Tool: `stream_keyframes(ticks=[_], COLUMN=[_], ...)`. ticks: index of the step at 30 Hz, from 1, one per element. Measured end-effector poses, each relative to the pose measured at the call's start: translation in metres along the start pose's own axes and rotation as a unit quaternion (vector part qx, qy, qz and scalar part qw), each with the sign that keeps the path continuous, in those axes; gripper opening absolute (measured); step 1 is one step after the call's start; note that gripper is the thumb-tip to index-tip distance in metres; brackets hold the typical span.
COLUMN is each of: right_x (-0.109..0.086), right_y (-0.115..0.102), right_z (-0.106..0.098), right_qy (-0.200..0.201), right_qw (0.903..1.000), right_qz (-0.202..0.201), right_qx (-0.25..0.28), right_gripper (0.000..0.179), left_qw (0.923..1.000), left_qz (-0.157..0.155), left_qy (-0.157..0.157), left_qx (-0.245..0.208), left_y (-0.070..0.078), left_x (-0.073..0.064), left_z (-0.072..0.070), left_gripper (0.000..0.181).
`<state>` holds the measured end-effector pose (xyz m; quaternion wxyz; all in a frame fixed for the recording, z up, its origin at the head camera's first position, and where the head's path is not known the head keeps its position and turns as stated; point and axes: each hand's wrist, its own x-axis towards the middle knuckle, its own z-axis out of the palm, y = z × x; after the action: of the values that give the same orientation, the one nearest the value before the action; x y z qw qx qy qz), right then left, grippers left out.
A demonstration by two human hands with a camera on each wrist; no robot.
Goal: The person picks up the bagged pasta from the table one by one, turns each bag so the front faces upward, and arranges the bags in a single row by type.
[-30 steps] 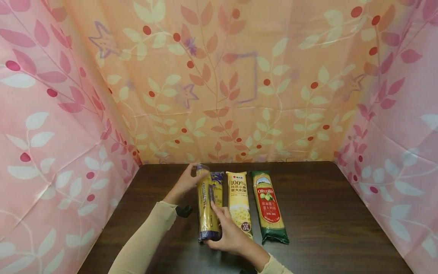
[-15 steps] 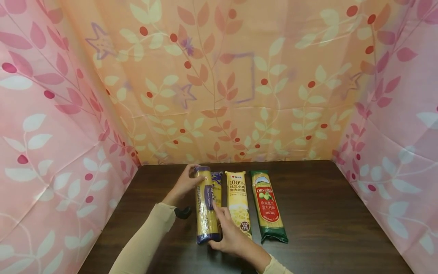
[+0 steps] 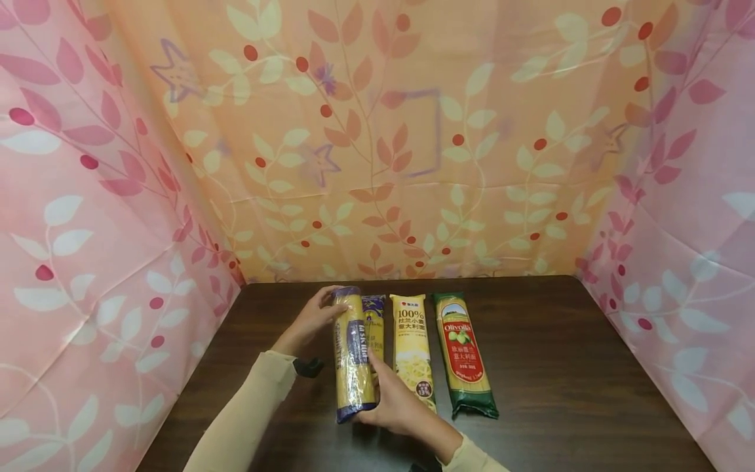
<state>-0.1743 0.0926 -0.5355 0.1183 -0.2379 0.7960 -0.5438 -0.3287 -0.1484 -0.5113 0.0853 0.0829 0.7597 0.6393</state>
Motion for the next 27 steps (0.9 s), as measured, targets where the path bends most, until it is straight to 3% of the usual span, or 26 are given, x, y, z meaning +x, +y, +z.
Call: stream_keyframes(ticks=[9,15,22,27], right_x=[0.013,0.022,0.042,0.057], right_y=[-0.007,-0.008,-0.01,-0.007], right_z=[0.006,0.011,0.023,0.035], right_qy=[-0.024,-0.038,-0.029,-0.014], right_qw=[0.9997,0.9975,0.9931,0.9903], right_qz=[0.008,0.01,0.013,0.017], right_qx=[0.001,-0.059,-0.113,-0.137], right_gripper=[0.126,0.125,0.125,0.127], left_qw=[0.9992,0.9985,0.9974,0.9969], left_qz=[-0.024,-0.027,-0.026,-0.036], left_qy=[0.014,0.018,0.046,0.036], left_qx=[0.027,0.044,0.049,0.059], left_y=[-0.005,-0.009,-0.015,-0.02], left_x=[-0.002,0.003,0.014,0.024], left_z=[-0.012,-0.02,-0.029,-0.038], left_gripper=[0.066,0.071,0.069,0.068])
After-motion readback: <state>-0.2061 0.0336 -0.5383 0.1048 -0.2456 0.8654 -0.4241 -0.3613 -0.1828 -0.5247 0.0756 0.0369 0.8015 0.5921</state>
